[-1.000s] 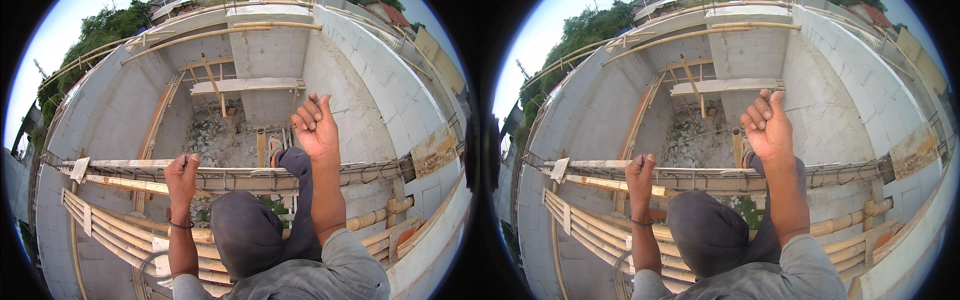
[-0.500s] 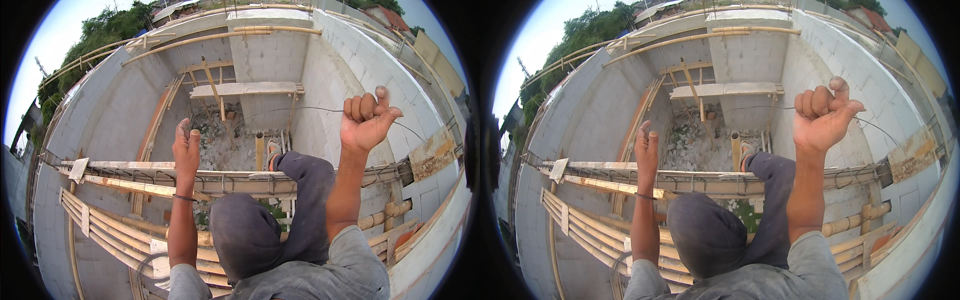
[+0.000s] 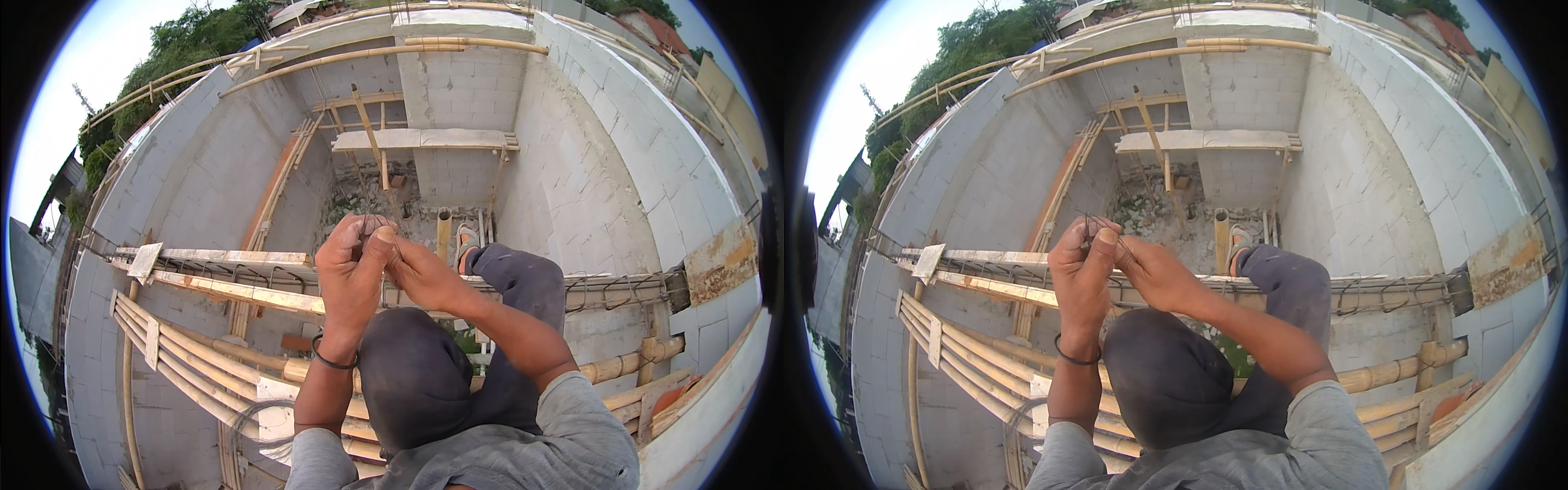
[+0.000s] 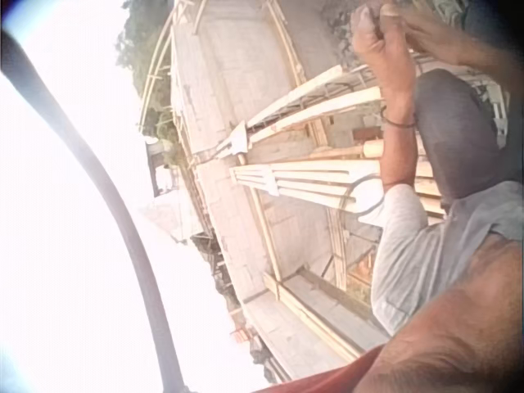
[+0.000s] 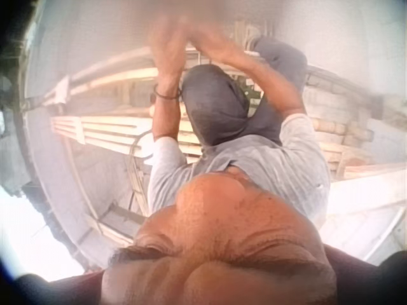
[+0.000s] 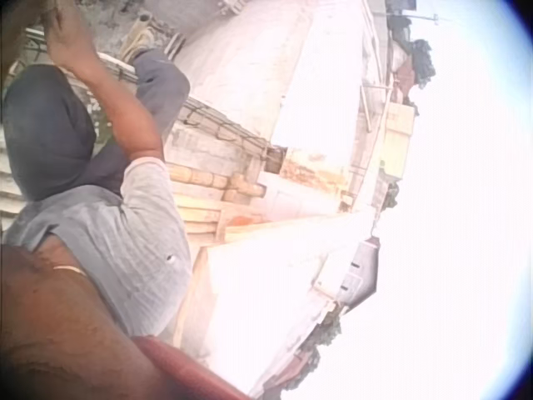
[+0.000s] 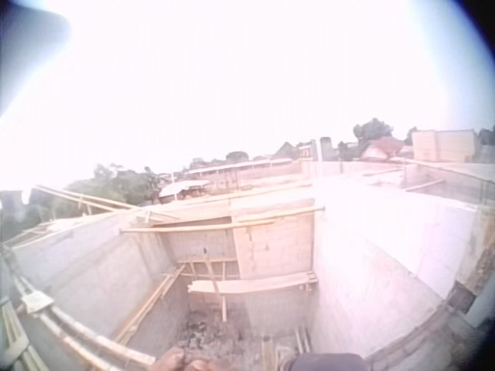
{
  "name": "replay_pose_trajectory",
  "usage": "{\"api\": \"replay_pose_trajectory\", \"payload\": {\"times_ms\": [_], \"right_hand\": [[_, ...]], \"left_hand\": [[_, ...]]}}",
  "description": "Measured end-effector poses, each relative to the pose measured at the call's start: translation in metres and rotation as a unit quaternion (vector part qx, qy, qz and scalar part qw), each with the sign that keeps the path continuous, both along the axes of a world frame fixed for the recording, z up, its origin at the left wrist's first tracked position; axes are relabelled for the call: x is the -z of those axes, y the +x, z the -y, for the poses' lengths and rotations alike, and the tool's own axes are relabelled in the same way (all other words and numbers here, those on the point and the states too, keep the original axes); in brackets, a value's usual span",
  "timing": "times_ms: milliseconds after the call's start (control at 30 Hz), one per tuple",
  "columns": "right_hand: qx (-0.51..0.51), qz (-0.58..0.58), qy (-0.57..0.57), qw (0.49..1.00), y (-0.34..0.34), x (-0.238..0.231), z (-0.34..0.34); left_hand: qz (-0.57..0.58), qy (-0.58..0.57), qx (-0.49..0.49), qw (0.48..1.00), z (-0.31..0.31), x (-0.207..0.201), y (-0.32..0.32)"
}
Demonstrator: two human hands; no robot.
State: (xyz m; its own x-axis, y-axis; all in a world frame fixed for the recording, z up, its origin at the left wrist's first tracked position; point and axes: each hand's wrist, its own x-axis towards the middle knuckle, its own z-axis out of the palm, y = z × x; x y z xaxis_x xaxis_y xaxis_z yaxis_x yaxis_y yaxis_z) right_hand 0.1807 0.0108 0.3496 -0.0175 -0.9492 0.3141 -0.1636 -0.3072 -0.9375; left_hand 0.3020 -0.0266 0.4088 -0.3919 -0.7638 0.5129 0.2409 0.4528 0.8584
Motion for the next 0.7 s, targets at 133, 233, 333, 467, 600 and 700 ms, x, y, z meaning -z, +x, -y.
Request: {"api": "replay_pose_trajectory", "payload": {"times_ms": [133,233,333,467,600,700], "right_hand": [[-0.024,-0.009,0.083,0.996,0.0,-0.002,-0.005],[-0.037,-0.076,0.01,0.996,-0.016,-0.017,-0.016],[0.138,-0.035,-0.158,0.977,-0.026,-0.039,-0.024],[0.161,-0.03,-0.183,0.969,-0.033,-0.061,-0.036],[0.151,-0.014,-0.164,0.975,-0.022,-0.064,-0.035],[0.148,-0.009,-0.179,0.973,-0.021,-0.064,-0.034]], "left_hand": [[0.003,0.081,0.017,0.997,-0.005,0.004,0.007],[0.01,0.077,0.024,0.997,-0.006,0.003,0.011],[0.014,0.071,-0.014,0.997,-0.009,0.004,0.008],[0.024,0.047,-0.003,0.999,-0.011,0.008,-0.001],[0.033,0.021,0.002,0.999,-0.013,0.011,-0.004],[0.025,0.025,0.005,0.999,-0.016,0.012,-0.002]]}}
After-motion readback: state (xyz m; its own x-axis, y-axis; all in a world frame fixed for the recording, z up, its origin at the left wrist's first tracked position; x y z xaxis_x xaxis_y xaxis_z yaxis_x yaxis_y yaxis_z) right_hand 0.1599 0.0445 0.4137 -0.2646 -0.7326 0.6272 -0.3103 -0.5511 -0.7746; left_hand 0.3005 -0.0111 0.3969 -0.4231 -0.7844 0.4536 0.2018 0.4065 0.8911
